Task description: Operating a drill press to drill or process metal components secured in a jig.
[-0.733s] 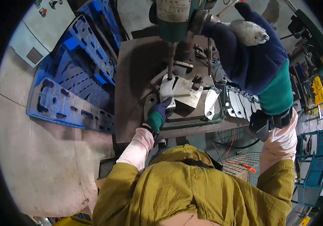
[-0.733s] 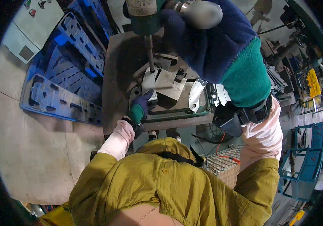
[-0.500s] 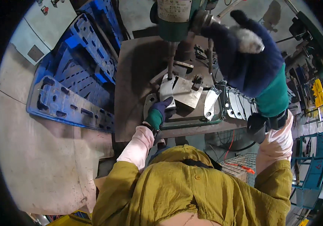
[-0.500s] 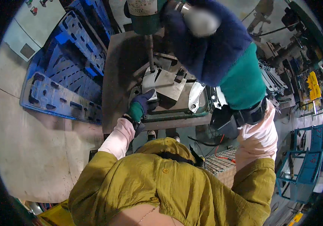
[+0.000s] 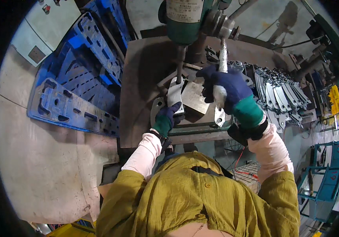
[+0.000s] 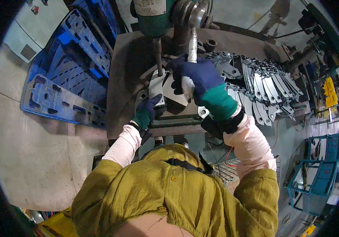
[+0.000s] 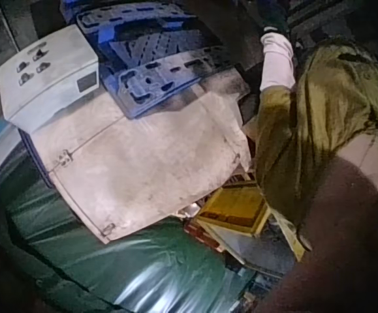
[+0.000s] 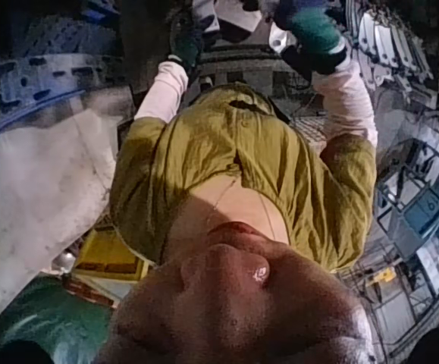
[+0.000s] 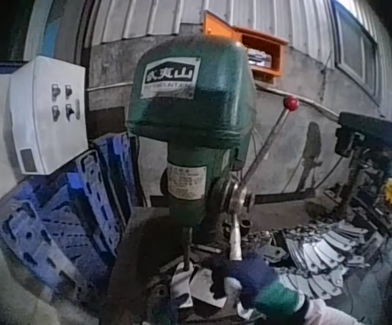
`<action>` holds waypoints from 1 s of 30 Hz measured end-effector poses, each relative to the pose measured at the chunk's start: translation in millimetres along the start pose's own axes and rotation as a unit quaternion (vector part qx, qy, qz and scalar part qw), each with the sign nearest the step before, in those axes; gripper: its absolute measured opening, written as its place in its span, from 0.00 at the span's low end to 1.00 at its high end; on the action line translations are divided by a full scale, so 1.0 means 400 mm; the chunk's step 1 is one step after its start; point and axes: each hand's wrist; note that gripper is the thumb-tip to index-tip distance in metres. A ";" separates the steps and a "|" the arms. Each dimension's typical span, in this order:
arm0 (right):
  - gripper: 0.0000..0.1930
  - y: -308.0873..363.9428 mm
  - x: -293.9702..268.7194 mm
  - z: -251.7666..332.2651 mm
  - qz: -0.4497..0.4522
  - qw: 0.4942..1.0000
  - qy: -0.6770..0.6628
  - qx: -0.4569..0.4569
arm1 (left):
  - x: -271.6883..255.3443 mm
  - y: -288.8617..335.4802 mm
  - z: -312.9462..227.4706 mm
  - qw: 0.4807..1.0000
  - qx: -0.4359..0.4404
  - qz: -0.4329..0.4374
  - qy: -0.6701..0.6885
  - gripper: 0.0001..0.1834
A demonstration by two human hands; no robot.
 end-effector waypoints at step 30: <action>0.12 -0.087 0.086 -0.249 -0.357 0.917 0.060 0.168 | -0.184 -0.156 0.143 0.906 0.221 0.046 -0.359 0.16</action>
Point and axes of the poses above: each hand's wrist, its own y-axis away from the middle knuckle, its own x-axis out of the palm, z = x × y, and after that the axes turned 7 degrees about z, right-handed
